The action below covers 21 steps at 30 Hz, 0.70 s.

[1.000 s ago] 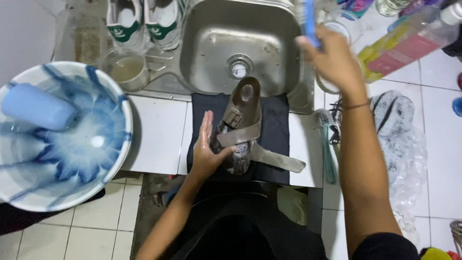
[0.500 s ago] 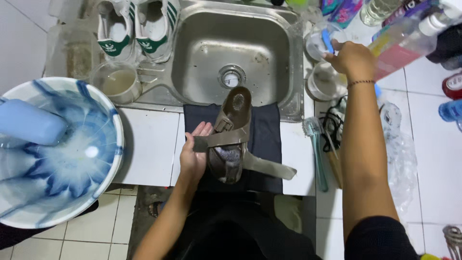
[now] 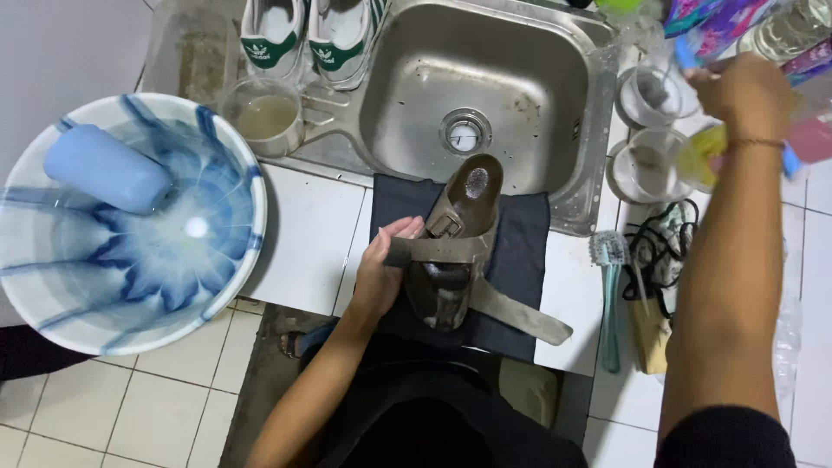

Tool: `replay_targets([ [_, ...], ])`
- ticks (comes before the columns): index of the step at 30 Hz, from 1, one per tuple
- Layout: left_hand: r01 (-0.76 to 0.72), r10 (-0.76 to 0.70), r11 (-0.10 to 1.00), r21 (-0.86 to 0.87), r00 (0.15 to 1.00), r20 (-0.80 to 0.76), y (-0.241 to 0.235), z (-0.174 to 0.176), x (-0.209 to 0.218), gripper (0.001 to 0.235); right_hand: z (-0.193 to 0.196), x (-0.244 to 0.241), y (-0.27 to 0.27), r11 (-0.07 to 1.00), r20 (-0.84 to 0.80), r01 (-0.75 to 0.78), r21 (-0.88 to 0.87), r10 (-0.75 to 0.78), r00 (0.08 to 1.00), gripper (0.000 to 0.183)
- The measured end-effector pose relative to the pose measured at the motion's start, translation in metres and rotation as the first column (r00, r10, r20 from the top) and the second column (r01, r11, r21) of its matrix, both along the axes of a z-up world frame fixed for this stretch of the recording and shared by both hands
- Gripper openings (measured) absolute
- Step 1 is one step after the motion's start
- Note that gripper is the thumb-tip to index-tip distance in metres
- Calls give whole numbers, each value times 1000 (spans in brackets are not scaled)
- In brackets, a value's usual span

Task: The person scrubs a brown leather sandal with a blue brush and soapy water at a kitchen sink. They repeatedly dip the brush into a container of cleaning solution and scrub the sandal's straps, sole, and interior.

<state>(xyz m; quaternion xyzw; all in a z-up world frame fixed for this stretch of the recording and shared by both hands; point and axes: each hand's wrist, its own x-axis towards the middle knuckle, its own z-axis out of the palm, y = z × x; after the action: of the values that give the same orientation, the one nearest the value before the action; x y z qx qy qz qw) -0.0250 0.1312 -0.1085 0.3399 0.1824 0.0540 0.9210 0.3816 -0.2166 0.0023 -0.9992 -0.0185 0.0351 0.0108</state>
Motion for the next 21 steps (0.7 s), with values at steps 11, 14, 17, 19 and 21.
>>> replay_targets([
  [11,-70,77,996,-56,986,146,-3,-25,-1,63,45,-248,195,619,36,-653,436,713,700,30],
  [14,-85,100,992,-95,981,169,-3,-36,0,61,-5,-268,228,445,75,-822,356,863,500,26],
  [17,-126,153,977,-171,976,155,-2,-96,5,52,-14,-288,225,420,41,-870,256,895,444,29],
  [19,-162,195,962,-221,971,141,-2,-98,4,46,-6,-293,208,407,16,-883,233,906,422,32],
  [21,-107,137,981,-161,971,194,-2,-46,-2,60,0,-290,187,471,-139,-872,134,880,454,29],
])
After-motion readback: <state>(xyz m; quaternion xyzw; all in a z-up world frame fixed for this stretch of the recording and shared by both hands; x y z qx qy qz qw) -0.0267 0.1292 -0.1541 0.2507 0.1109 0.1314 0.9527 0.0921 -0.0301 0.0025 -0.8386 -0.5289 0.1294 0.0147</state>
